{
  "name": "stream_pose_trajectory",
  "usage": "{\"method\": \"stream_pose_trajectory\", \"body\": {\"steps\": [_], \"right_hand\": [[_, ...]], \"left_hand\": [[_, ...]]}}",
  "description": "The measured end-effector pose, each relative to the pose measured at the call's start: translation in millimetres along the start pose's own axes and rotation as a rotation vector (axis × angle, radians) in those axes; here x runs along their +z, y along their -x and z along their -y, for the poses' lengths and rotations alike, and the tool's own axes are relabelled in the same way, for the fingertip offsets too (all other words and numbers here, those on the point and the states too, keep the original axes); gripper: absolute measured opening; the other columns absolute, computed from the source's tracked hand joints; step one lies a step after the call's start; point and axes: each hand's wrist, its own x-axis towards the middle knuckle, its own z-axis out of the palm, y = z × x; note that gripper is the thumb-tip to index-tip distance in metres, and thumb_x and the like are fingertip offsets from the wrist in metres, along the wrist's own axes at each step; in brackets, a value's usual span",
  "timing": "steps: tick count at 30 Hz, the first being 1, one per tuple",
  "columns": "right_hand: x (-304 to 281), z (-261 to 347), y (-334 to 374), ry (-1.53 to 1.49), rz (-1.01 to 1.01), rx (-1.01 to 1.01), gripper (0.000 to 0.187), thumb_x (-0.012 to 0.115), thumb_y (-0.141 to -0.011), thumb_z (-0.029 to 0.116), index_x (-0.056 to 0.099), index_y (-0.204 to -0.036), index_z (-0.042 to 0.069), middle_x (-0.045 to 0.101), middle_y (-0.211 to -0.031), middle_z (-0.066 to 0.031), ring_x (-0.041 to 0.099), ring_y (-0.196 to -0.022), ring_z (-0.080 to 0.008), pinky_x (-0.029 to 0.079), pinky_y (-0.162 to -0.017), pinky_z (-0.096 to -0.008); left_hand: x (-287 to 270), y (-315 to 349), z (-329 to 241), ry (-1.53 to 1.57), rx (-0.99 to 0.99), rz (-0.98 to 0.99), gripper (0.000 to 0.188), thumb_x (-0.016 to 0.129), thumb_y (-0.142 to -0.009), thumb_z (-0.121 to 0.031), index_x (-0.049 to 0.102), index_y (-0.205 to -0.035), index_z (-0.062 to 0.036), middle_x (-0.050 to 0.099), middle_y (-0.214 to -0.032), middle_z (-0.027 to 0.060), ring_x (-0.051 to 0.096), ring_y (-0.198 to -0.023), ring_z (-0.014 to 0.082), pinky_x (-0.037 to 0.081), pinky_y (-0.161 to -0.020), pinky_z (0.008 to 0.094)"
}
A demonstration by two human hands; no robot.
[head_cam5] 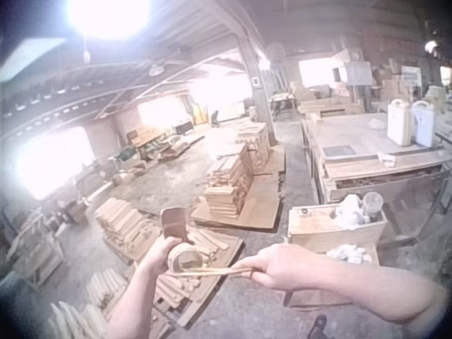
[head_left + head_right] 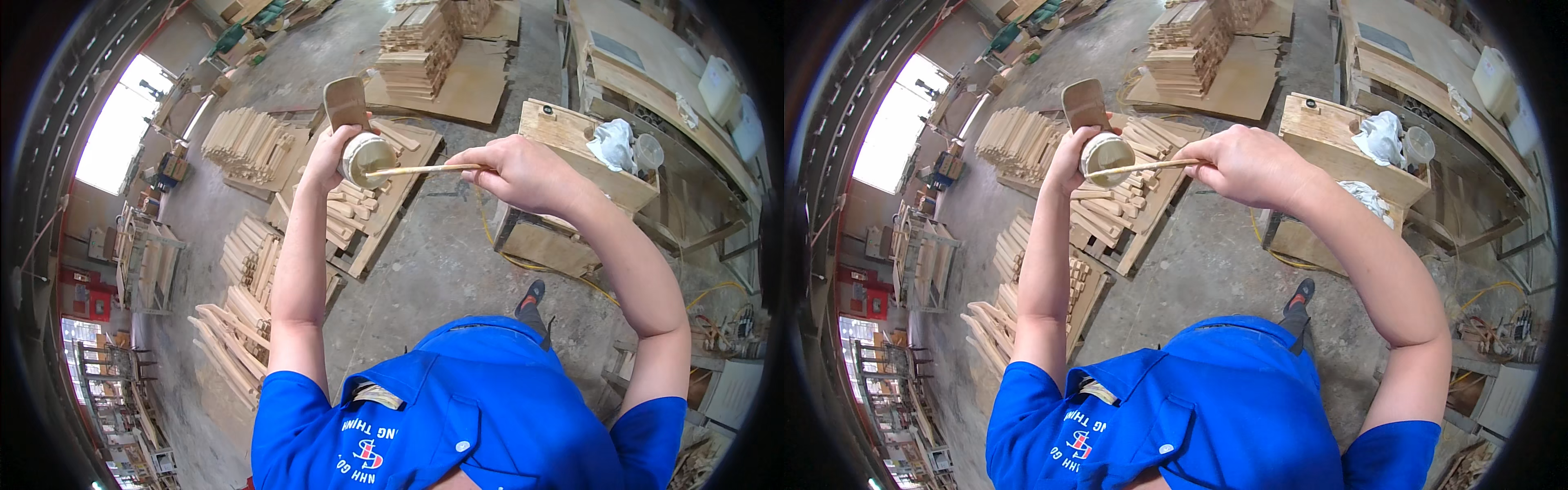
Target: The person applies glue to the ends of wooden chair legs using a small brush and container. They repeatedly dip the brush into the container and coat the leg ends, then place the legs aside. The person also refills the glue container from a larger jug.
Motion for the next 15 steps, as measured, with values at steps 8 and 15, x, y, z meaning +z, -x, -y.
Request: {"method": "stream_pose_trajectory", "body": {"steps": [8, 15], "right_hand": [[10.1, 11.1, -5.2, 0.185, 0.063, -0.086, 0.028, 0.052, -0.083, 0.021, 0.063, -0.109, 0.02, 0.066, -0.091, -0.0106, 0.062, -0.085, -0.0295, 0.051, -0.074, -0.0412], [-8.3, 14.7, -7.5, 0.26, -0.039, -0.127, 0.027, 0.056, -0.084, 0.018, 0.065, -0.109, 0.021, 0.062, -0.079, -0.0097, 0.061, -0.077, -0.0268, 0.049, -0.067, -0.0381]], "left_hand": [[5.6, -3.1, 7.7, -0.085, -0.002, 0.031, 0.035, 0.051, -0.084, -0.015, 0.055, -0.115, -0.0015, 0.065, -0.096, 0.0102, 0.062, -0.085, 0.0156, 0.051, -0.076, 0.0289], [-2.8, -0.9, -2.4, -0.145, 0.046, 0.013, 0.035, 0.05, -0.084, -0.015, 0.055, -0.115, -0.001, 0.065, -0.096, 0.0099, 0.062, -0.085, 0.0152, 0.05, -0.076, 0.0287]]}}
